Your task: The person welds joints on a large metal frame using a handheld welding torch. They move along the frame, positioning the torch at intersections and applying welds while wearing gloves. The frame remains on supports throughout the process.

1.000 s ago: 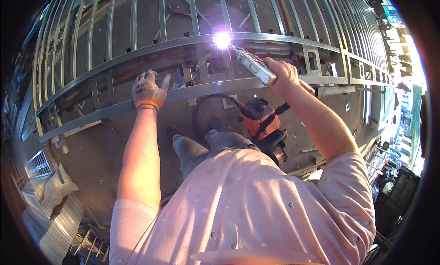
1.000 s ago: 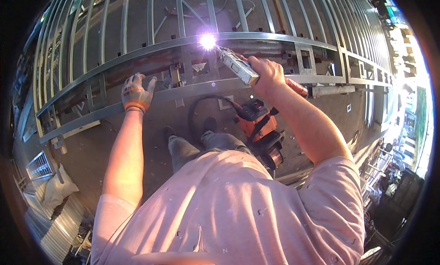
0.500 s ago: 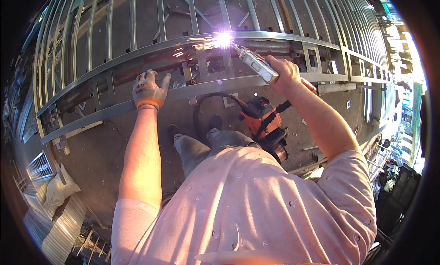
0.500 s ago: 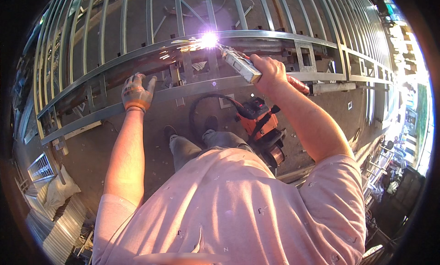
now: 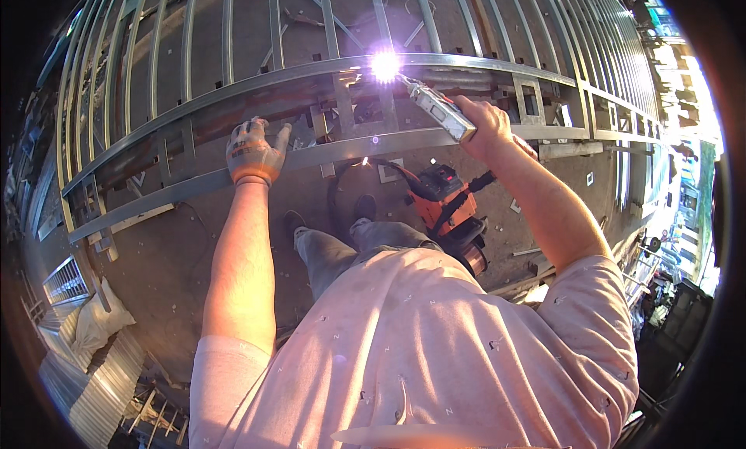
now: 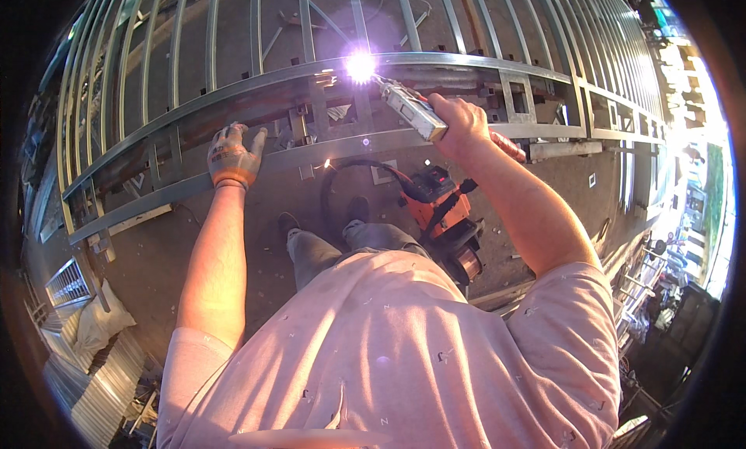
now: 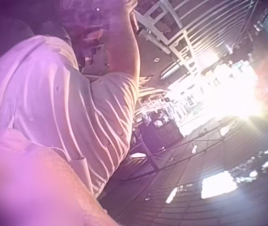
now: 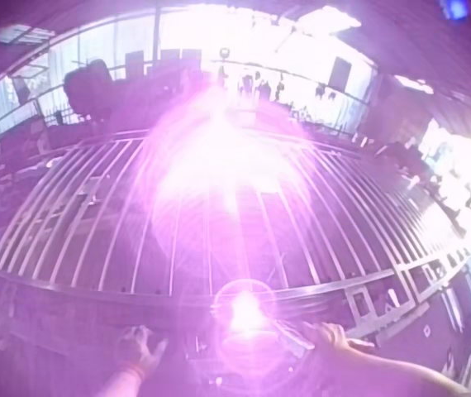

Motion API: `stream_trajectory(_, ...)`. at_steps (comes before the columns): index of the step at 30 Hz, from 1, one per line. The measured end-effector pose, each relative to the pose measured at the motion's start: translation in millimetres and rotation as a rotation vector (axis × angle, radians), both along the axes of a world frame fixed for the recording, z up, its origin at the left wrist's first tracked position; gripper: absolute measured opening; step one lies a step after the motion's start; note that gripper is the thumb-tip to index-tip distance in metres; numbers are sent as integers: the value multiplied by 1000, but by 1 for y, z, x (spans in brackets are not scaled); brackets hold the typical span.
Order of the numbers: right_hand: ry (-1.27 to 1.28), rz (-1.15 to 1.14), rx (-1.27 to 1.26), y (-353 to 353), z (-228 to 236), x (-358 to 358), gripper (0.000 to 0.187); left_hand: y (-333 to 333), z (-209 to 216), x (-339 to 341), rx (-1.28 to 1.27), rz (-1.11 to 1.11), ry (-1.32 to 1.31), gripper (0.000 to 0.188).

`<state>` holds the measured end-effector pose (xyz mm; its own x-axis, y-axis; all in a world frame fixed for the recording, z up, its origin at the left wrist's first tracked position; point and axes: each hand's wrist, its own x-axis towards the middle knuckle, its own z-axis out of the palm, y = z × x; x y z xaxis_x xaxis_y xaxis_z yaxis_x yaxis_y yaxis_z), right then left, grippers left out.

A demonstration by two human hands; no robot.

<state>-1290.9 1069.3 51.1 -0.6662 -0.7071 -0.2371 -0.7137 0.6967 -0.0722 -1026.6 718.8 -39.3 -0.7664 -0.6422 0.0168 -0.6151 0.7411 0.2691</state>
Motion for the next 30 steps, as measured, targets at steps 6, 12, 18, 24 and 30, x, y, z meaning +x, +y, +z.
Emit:
stream_trajectory(6,-7,-16,20,-1,3,3,28,1,1,0,11,2,0,53)
stream_trajectory(12,-41,5,-38,4,17,11,40,1,4,-1,18,4,0,55)
stream_trajectory(18,-89,52,-39,-3,33,31,42,0,2,-2,54,-3,-34,60)
stream_trajectory(24,-126,122,-54,-45,21,42,42,-2,-2,-1,34,-7,-40,62)
stream_trajectory(30,-123,148,-57,-68,8,40,38,-1,-5,3,12,-4,-13,60)
